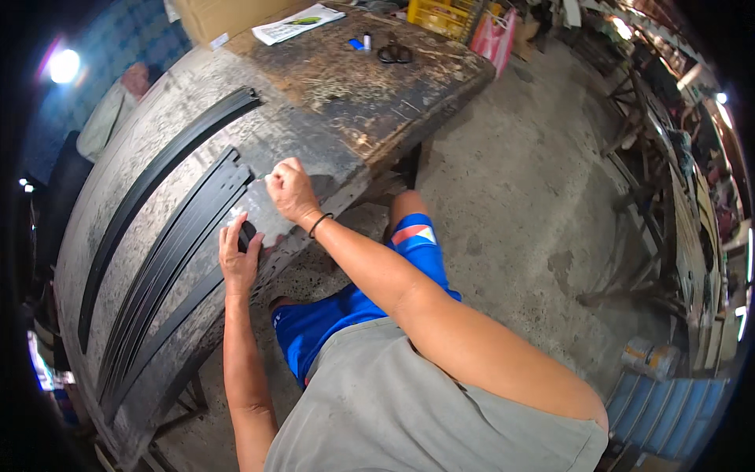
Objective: The recorder is preparing and inspecting leather strips for belt production.
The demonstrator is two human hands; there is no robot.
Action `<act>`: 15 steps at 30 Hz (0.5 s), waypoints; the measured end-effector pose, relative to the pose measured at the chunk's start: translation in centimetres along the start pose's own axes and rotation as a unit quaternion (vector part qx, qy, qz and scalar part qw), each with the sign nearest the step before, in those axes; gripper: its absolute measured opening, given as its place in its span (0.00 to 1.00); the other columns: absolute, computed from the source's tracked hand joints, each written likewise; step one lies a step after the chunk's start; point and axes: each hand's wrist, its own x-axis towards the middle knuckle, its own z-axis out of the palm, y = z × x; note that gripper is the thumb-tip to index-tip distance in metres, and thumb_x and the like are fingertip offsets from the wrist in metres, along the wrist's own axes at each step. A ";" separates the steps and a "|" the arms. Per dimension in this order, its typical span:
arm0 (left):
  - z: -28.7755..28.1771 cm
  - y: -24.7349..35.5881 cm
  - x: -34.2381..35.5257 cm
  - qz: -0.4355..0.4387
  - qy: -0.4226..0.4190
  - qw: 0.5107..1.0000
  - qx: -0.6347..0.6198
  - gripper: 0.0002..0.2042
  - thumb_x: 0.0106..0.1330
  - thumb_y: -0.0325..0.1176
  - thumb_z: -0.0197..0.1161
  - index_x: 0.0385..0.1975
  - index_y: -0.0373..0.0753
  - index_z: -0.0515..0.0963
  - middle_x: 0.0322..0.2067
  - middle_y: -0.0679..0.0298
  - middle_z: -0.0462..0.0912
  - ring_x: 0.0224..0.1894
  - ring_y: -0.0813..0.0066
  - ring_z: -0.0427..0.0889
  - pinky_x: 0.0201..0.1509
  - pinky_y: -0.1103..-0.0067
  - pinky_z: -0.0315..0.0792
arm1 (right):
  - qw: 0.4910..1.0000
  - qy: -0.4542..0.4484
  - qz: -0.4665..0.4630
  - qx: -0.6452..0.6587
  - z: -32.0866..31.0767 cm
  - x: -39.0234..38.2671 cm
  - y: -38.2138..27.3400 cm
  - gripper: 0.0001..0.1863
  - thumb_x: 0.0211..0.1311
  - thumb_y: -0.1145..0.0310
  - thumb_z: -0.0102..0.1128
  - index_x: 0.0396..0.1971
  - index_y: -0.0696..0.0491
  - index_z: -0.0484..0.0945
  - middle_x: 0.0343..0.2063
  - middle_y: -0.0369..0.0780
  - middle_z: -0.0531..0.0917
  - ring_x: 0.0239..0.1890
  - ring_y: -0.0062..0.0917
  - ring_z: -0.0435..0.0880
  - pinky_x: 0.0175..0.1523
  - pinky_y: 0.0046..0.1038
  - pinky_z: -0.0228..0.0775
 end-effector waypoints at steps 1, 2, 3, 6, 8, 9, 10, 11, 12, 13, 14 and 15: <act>-0.1 -0.2 0.2 -0.002 0.012 1.000 -0.017 0.25 0.54 0.25 0.70 0.55 0.43 0.75 0.37 0.59 0.76 0.37 0.64 0.78 0.43 0.73 0.73 | 1.000 -0.007 0.024 0.005 -0.2 -0.1 0.2 0.10 0.57 0.70 0.59 0.21 0.58 0.72 0.31 0.47 0.75 0.37 0.43 0.76 0.43 0.37 0.71; -0.1 -2.6 -0.9 -0.101 0.036 0.987 -0.119 0.22 0.56 0.25 0.68 0.52 0.39 0.75 0.36 0.63 0.77 0.36 0.70 0.77 0.42 0.76 0.73 | 1.000 -0.015 0.004 -0.027 0.2 -0.1 -0.2 0.10 0.57 0.69 0.60 0.22 0.58 0.72 0.30 0.47 0.76 0.37 0.42 0.76 0.43 0.37 0.70; 0.3 -4.6 -1.5 -0.143 0.053 0.968 -0.198 0.18 0.60 0.26 0.66 0.50 0.37 0.74 0.36 0.63 0.78 0.36 0.73 0.77 0.43 0.77 0.73 | 0.999 -0.013 0.039 -0.018 0.2 -0.3 -0.9 0.10 0.57 0.68 0.61 0.24 0.58 0.73 0.30 0.46 0.76 0.37 0.41 0.76 0.43 0.37 0.70; 0.2 -3.9 -0.1 -0.220 0.085 0.845 -0.480 0.08 0.69 0.29 0.60 0.44 0.35 0.74 0.34 0.62 0.82 0.35 0.74 0.82 0.44 0.77 0.76 | 0.999 0.016 0.035 -0.005 -0.8 -0.1 2.7 0.09 0.62 0.67 0.61 0.28 0.58 0.76 0.33 0.45 0.77 0.35 0.37 0.78 0.42 0.35 0.72; -0.3 -3.9 0.1 -0.260 0.110 0.779 -0.560 0.08 0.72 0.30 0.57 0.45 0.35 0.74 0.35 0.58 0.83 0.36 0.68 0.85 0.45 0.74 0.80 | 0.997 0.007 0.072 0.026 -0.9 -0.2 4.0 0.10 0.64 0.66 0.61 0.29 0.58 0.76 0.34 0.44 0.77 0.34 0.32 0.79 0.41 0.32 0.73; -0.7 -4.3 -0.3 -0.266 0.115 0.775 -0.561 0.09 0.72 0.31 0.57 0.46 0.34 0.74 0.36 0.57 0.84 0.38 0.65 0.85 0.46 0.72 0.80 | 0.996 0.000 0.083 0.039 -0.6 -0.4 3.1 0.10 0.64 0.67 0.61 0.28 0.57 0.76 0.33 0.43 0.77 0.33 0.31 0.79 0.41 0.31 0.73; -1.0 -4.8 -0.7 -0.272 0.118 0.771 -0.563 0.09 0.72 0.32 0.57 0.46 0.34 0.74 0.37 0.55 0.84 0.39 0.63 0.86 0.46 0.70 0.80 | 0.986 -0.015 0.136 0.091 -0.2 -0.8 2.2 0.09 0.64 0.67 0.60 0.27 0.56 0.76 0.32 0.42 0.76 0.31 0.29 0.79 0.39 0.30 0.73; -0.9 -4.4 -0.3 -0.269 0.115 0.770 -0.567 0.10 0.72 0.33 0.57 0.46 0.34 0.74 0.37 0.55 0.84 0.39 0.62 0.86 0.46 0.70 0.80 | 0.993 -0.013 0.097 0.067 -0.7 -0.4 3.0 0.10 0.64 0.67 0.60 0.27 0.56 0.76 0.32 0.41 0.76 0.30 0.28 0.79 0.38 0.30 0.73; -1.0 -4.4 -0.2 -0.268 0.113 0.767 -0.571 0.10 0.72 0.32 0.56 0.46 0.34 0.74 0.37 0.55 0.84 0.39 0.62 0.86 0.46 0.70 0.80 | 0.997 -0.012 0.061 0.046 -0.8 -0.4 3.4 0.10 0.64 0.67 0.60 0.26 0.56 0.75 0.33 0.41 0.76 0.28 0.26 0.79 0.38 0.29 0.73; -0.9 -4.4 -0.1 -0.266 0.115 0.772 -0.566 0.09 0.73 0.33 0.56 0.46 0.35 0.74 0.37 0.55 0.84 0.39 0.64 0.86 0.46 0.71 0.80 | 0.997 -0.008 0.066 0.050 -0.8 -0.4 3.7 0.11 0.65 0.66 0.60 0.26 0.57 0.75 0.34 0.41 0.75 0.26 0.24 0.79 0.36 0.27 0.73; -1.1 -4.4 0.0 -0.266 0.116 0.776 -0.560 0.09 0.73 0.34 0.55 0.46 0.35 0.74 0.37 0.56 0.84 0.39 0.65 0.86 0.45 0.72 0.80 | 0.996 -0.011 0.066 0.053 -0.6 -0.4 3.2 0.11 0.65 0.66 0.60 0.26 0.57 0.75 0.34 0.41 0.75 0.26 0.24 0.79 0.36 0.27 0.73; -1.1 -4.5 -0.2 -0.266 0.119 0.777 -0.558 0.09 0.73 0.34 0.55 0.46 0.35 0.74 0.37 0.56 0.84 0.39 0.65 0.86 0.45 0.72 0.80 | 0.995 -0.013 0.077 0.063 -0.6 -0.5 2.7 0.12 0.65 0.66 0.60 0.26 0.58 0.75 0.34 0.41 0.75 0.26 0.23 0.79 0.36 0.27 0.73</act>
